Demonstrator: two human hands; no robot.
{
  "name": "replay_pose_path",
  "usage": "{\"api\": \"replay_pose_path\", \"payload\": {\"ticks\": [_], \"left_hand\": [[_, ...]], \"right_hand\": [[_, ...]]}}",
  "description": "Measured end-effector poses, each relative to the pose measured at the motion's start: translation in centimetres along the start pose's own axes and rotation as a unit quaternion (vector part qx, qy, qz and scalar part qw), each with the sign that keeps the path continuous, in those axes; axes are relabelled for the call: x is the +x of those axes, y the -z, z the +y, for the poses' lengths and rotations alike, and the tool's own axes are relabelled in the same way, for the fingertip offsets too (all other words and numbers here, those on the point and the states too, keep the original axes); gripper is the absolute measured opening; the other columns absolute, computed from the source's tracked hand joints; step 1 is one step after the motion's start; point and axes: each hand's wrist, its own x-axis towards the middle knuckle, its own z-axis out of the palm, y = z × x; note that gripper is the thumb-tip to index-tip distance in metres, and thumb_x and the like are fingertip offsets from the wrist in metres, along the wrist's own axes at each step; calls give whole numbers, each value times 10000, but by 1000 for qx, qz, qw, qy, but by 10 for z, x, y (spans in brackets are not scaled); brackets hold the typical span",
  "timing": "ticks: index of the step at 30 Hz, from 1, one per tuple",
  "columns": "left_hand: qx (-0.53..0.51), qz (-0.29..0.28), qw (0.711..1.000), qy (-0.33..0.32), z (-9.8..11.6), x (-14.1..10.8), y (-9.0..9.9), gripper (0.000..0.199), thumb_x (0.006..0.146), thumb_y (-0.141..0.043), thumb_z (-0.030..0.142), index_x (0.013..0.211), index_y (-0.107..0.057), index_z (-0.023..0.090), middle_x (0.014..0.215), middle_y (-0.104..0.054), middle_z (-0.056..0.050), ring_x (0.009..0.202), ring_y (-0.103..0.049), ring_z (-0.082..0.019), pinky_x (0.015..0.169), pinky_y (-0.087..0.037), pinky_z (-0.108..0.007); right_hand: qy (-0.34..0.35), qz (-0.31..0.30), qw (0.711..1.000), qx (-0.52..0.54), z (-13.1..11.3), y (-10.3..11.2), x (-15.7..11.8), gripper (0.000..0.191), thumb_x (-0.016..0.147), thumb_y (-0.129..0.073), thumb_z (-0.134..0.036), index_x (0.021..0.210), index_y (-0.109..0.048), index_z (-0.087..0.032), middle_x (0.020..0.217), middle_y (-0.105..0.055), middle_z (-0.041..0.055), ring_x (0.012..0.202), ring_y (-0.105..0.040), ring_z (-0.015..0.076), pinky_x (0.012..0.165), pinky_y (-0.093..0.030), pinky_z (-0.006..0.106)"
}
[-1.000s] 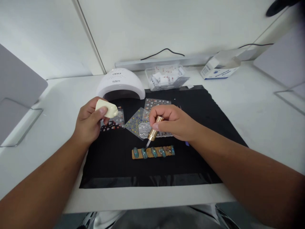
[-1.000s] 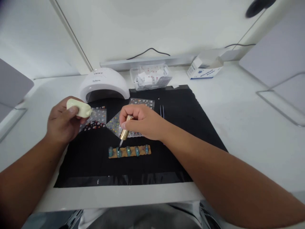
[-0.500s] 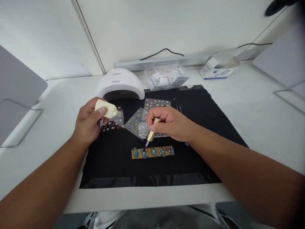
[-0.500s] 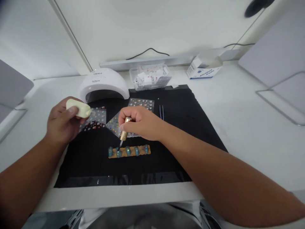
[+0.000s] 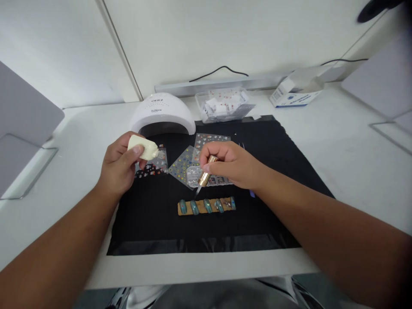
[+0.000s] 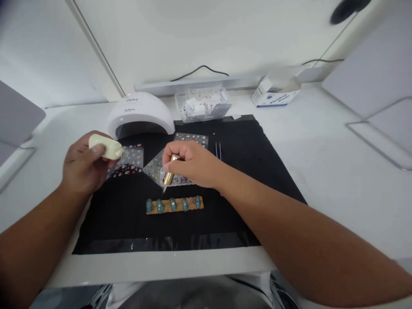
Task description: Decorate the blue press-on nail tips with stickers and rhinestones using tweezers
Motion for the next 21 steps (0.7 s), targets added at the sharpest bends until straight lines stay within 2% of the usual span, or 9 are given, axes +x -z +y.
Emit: {"api": "replay_pose_path", "payload": {"ticks": [4,9,12,15,18,21], "left_hand": [[4,1,1000,-1,0,0,0,230,816,-692,349,818,-652,122,556,-532,25,436,-472,-80,400,-330,-202],[6,4,1000,4,1,0,-2,234,811,-696,361,810,-656,130,548,-530,26,436,-465,-82,399,-320,-204],[7,2,1000,8,1,0,-2,235,810,-696,365,816,-654,134,558,-538,24,439,-460,-80,407,-319,-208],[10,-8,1000,16,3,-2,-2,229,817,-693,354,855,-662,130,602,-582,4,468,-466,-85,427,-327,-217],[23,-21,999,27,6,-5,-3,221,819,-690,353,877,-669,141,608,-588,-3,492,-470,-97,447,-330,-226],[39,-32,998,35,10,-8,-6,235,829,-670,387,888,-664,159,594,-570,1,500,-469,-107,465,-334,-231]], "right_hand": [[16,7,999,30,-3,-2,-1,79,705,-584,-208,647,-545,-170,548,-443,-63,495,-355,61,480,-278,214],[-6,-6,1000,4,-3,-2,-1,60,710,-592,-196,664,-560,-174,520,-447,-70,465,-353,58,452,-268,209],[9,33,999,20,-1,1,1,68,696,-605,-181,644,-562,-169,498,-426,-80,441,-336,46,430,-245,201],[30,64,993,96,0,3,2,73,682,-619,-185,642,-561,-168,478,-436,-86,419,-344,38,412,-240,194],[42,96,983,148,2,2,4,57,717,-632,-219,711,-616,-165,440,-457,-90,403,-390,44,429,-300,196],[52,133,978,155,5,0,6,133,762,-657,-292,780,-668,-161,482,-573,-53,430,-481,63,455,-364,207]]}}
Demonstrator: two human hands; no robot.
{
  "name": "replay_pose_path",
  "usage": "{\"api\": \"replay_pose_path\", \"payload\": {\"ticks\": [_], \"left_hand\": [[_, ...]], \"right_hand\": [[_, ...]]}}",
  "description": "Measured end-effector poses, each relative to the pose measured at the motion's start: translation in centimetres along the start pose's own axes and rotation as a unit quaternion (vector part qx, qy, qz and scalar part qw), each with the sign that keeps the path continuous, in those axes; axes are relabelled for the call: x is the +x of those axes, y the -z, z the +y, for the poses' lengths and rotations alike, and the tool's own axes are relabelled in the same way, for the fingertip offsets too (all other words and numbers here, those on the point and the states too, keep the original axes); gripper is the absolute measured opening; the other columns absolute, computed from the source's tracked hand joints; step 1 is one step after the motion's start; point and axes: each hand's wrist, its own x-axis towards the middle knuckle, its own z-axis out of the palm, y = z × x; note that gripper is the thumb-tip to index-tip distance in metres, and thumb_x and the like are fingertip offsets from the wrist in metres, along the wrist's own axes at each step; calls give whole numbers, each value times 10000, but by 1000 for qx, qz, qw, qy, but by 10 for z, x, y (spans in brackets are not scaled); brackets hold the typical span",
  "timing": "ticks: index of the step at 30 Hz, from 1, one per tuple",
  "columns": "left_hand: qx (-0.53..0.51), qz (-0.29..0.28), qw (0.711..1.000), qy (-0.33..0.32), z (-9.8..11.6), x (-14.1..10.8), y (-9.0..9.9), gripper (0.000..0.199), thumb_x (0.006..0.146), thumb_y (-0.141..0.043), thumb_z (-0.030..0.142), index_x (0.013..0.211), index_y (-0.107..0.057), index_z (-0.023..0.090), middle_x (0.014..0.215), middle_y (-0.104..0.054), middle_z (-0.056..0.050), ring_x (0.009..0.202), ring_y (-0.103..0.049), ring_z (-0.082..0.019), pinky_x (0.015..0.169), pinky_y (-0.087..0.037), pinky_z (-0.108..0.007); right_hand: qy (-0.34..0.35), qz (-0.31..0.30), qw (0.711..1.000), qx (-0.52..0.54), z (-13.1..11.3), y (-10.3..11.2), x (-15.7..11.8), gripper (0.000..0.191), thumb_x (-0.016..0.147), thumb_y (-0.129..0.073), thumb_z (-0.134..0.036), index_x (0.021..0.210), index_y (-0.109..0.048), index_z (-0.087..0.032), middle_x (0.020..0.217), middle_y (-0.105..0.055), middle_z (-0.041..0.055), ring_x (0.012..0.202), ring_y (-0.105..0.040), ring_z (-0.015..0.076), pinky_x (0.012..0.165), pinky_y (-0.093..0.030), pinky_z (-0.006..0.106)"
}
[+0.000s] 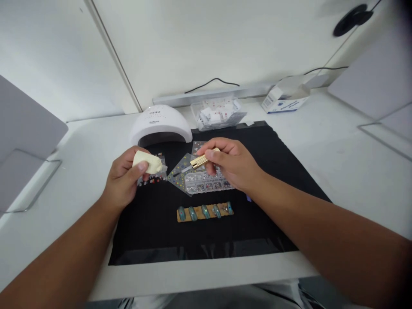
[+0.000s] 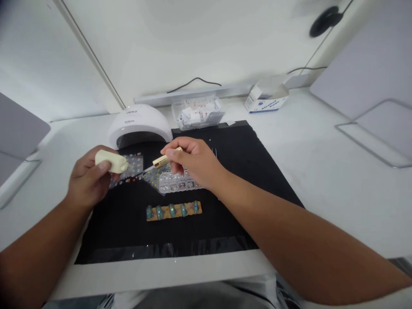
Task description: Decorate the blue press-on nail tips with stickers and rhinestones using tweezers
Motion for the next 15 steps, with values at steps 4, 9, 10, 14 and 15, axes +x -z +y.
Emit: {"api": "replay_pose_path", "payload": {"ticks": [4,9,10,14,15], "left_hand": [[12,-8,1000,9,4,-3,-2,196,856,-648,365,935,-655,187,623,-573,5,517,-469,-115,494,-356,-236],[10,-8,1000,-13,4,-3,-2,189,886,-619,363,967,-646,194,627,-561,13,540,-469,-113,536,-372,-238],[8,-7,1000,-18,4,-3,-2,188,891,-615,361,966,-645,192,629,-561,13,543,-471,-110,539,-374,-235],[2,-9,1000,-13,3,-5,-1,183,898,-611,358,980,-640,197,637,-561,15,548,-472,-104,533,-374,-223],[3,-10,1000,-9,3,-5,-1,185,899,-611,360,989,-638,200,639,-561,16,551,-472,-105,535,-376,-223]], "right_hand": [[6,24,1000,8,5,0,1,223,771,-687,-380,848,-688,-171,593,-691,-7,446,-518,74,455,-395,221],[12,42,999,23,8,-1,0,224,769,-700,-382,850,-699,-173,580,-691,-7,450,-521,75,457,-392,217],[13,44,999,26,8,-1,0,219,767,-701,-377,845,-697,-172,575,-689,-8,450,-521,75,457,-392,215],[7,51,999,19,8,-3,1,222,772,-691,-382,840,-686,-171,580,-683,-12,436,-496,66,453,-385,216],[3,51,999,16,8,-3,1,225,771,-689,-386,839,-682,-171,578,-678,-15,431,-488,64,449,-379,217]]}}
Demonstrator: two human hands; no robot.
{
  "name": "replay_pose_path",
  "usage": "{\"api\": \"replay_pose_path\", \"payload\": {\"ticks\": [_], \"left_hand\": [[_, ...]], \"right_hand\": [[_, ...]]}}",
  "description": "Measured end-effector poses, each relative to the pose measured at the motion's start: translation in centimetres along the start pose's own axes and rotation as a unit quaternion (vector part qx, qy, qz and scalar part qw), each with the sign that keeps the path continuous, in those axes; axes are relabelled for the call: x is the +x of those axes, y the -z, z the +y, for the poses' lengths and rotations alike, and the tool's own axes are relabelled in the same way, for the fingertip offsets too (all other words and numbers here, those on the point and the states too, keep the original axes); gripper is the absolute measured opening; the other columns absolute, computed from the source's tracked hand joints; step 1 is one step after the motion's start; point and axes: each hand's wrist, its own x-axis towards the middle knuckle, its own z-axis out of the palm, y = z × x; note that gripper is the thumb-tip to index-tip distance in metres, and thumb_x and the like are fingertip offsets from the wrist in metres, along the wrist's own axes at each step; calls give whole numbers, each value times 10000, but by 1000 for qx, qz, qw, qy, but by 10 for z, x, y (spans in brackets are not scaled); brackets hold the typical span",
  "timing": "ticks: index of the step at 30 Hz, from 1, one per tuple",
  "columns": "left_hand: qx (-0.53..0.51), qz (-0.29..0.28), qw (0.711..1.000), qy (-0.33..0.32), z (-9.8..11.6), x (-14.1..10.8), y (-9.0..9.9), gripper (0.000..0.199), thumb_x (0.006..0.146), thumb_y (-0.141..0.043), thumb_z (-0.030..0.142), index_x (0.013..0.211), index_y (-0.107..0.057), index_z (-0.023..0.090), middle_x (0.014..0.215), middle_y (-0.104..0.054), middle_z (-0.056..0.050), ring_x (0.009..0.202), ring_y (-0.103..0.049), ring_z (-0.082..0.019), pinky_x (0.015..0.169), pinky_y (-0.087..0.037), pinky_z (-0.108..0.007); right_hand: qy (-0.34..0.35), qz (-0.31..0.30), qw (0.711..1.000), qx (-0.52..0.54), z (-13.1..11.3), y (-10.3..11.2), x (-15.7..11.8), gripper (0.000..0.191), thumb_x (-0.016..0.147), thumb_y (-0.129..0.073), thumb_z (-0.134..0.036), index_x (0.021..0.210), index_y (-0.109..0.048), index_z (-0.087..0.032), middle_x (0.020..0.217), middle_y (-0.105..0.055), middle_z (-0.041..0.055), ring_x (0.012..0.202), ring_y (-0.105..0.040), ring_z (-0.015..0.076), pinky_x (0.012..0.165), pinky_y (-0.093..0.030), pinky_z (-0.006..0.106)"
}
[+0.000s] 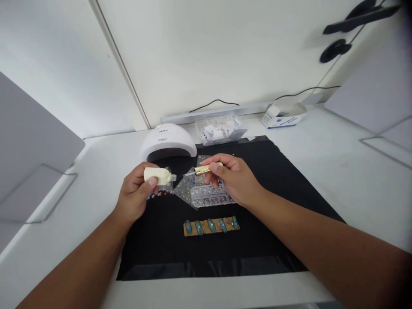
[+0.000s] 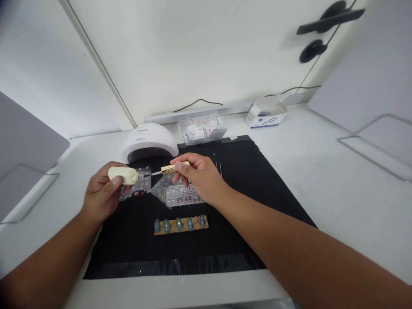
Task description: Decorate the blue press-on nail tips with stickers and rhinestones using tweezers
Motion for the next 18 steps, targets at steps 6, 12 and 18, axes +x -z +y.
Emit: {"api": "replay_pose_path", "payload": {"ticks": [6,12,18], "left_hand": [[12,0,1000,-1,2,-2,-1,195,897,-612,370,1006,-636,210,658,-560,11,570,-477,-113,549,-385,-228],[48,2,999,-5,5,-3,-4,174,898,-614,347,1010,-638,217,710,-592,8,571,-496,-105,535,-403,-214],[217,-94,971,-44,14,-2,-1,188,900,-600,298,1065,-623,208,897,-650,-40,748,-589,-155,660,-456,-261]], "right_hand": [[-10,-5,1000,-6,-1,-1,0,244,768,-684,-407,841,-668,-175,578,-671,-23,428,-483,65,450,-376,222],[-13,-26,999,-28,1,-1,-1,251,795,-655,-411,886,-663,-177,609,-672,-18,450,-488,73,472,-391,229],[-27,-146,968,-204,-3,-2,-7,252,813,-642,-304,1030,-686,-184,748,-709,10,619,-600,111,599,-457,242]]}}
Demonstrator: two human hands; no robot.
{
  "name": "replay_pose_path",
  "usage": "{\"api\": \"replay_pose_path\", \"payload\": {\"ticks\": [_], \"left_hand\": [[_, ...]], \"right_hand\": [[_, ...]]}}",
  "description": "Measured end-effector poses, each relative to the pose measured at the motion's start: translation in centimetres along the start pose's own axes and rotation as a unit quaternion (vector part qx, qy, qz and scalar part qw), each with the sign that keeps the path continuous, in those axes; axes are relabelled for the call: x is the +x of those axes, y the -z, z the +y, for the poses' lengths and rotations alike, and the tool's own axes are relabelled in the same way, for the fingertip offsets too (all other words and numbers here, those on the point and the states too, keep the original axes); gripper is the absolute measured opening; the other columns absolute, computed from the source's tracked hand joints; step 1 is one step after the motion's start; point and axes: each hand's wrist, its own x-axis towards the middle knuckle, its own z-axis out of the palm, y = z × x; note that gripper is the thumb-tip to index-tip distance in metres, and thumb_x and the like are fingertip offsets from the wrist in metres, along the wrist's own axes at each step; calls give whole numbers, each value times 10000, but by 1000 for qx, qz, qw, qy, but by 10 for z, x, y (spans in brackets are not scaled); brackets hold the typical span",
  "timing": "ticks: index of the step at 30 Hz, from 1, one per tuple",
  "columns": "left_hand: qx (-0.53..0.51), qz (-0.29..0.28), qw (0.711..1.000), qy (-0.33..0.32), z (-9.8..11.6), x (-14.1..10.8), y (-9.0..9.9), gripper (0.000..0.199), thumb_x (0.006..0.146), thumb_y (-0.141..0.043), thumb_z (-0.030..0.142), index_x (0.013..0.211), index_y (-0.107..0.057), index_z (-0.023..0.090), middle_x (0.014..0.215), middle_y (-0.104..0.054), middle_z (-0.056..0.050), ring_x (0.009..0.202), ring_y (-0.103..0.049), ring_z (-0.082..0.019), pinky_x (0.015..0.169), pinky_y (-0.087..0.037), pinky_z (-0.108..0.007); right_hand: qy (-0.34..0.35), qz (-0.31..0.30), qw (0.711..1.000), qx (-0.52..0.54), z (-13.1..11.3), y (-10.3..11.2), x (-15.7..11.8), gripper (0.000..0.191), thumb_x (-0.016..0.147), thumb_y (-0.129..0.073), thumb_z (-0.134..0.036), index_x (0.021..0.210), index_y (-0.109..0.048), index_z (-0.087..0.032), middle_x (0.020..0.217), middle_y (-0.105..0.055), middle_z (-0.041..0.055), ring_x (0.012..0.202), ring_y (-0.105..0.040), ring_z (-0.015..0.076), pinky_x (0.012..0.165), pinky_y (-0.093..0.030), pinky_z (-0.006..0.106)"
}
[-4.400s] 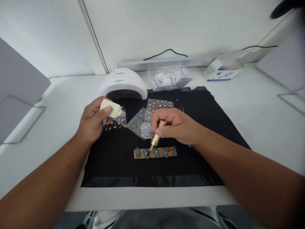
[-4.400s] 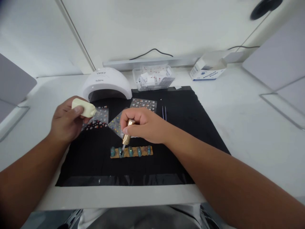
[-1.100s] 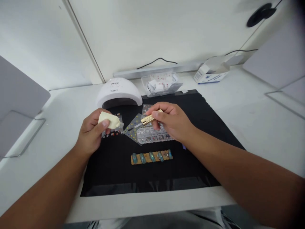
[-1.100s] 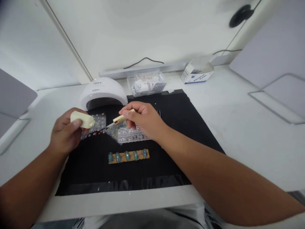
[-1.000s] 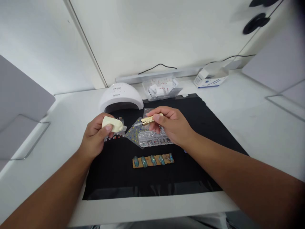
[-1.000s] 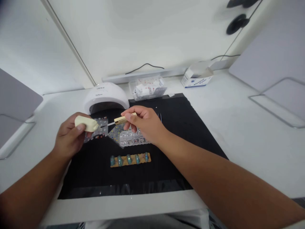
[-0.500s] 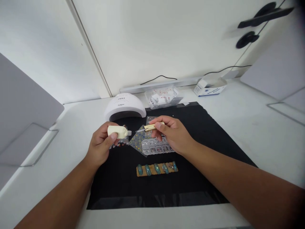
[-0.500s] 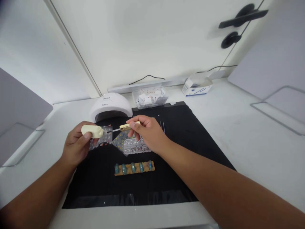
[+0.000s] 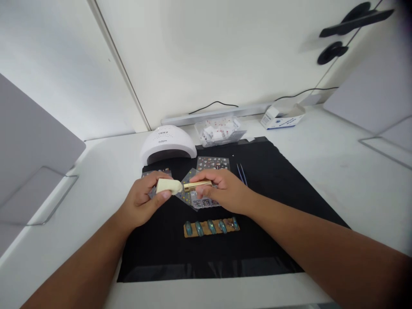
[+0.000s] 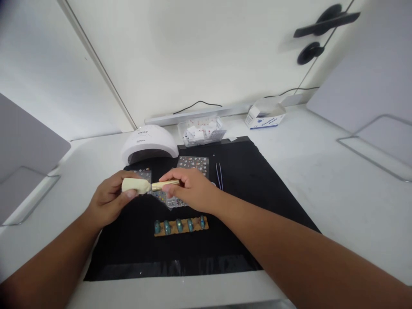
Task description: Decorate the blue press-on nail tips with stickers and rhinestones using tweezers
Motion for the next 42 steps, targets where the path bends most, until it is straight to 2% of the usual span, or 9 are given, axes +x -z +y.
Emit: {"api": "replay_pose_path", "payload": {"ticks": [2,5,15,20,23,29,33,36,42], "left_hand": [[41,-32,998,-22,3,0,2,186,901,-592,283,1069,-618,208,917,-646,-45,796,-594,-170,696,-457,-272],[44,-43,998,-34,5,1,2,172,919,-558,280,1072,-605,217,917,-638,-38,800,-591,-168,697,-455,-268],[10,-60,998,-5,-2,2,1,205,935,-541,320,1101,-585,208,907,-635,-42,749,-580,-156,670,-450,-271],[-70,-11,996,50,-11,0,0,259,939,-531,397,1097,-558,193,766,-591,-4,648,-536,-130,606,-427,-253],[-97,34,993,56,-16,1,4,297,923,-546,450,1051,-554,182,702,-553,17,610,-509,-119,590,-416,-243],[-105,88,989,53,-23,5,7,326,927,-523,485,982,-545,165,608,-496,39,528,-456,-107,519,-370,-225],[-111,82,988,67,-22,5,3,342,899,-560,498,977,-554,165,595,-499,47,506,-429,-95,494,-339,-208],[-106,56,989,82,-19,6,1,312,886,-593,464,943,-573,157,615,-507,37,535,-442,-96,507,-353,-207],[-45,33,996,70,-21,7,1,267,917,-549,419,968,-574,158,630,-514,28,531,-460,-98,497,-366,-207]], "right_hand": [[15,-43,998,-53,-2,1,-2,267,821,-630,-275,1063,-687,-176,825,-715,27,708,-639,134,665,-482,260],[30,-74,993,-84,-3,3,-3,286,846,-604,-287,1098,-675,-170,897,-713,41,737,-647,145,686,-492,272],[43,-56,989,-129,-8,5,-3,247,840,-595,-288,1043,-676,-173,778,-678,12,652,-571,126,635,-432,255],[32,23,998,-45,-2,10,0,191,813,-614,-306,930,-692,-177,741,-624,-4,607,-511,104,595,-405,244],[51,47,996,-51,-3,14,3,199,823,-584,-313,932,-683,-179,695,-594,-14,542,-462,95,544,-380,243],[127,70,984,-106,-53,33,-9,183,803,-623,-305,941,-690,-205,848,-665,24,740,-563,149,686,-423,298],[136,-17,985,-103,-75,47,-35,166,862,-589,-272,993,-681,-224,810,-653,10,698,-542,125,656,-407,272],[91,-21,995,-31,-60,51,-44,106,838,-625,-257,926,-656,-206,636,-549,-38,556,-431,86,556,-345,232],[36,13,992,124,-7,47,-42,73,776,-632,-242,784,-639,-171,518,-431,-71,449,-309,57,447,-229,208]]}}
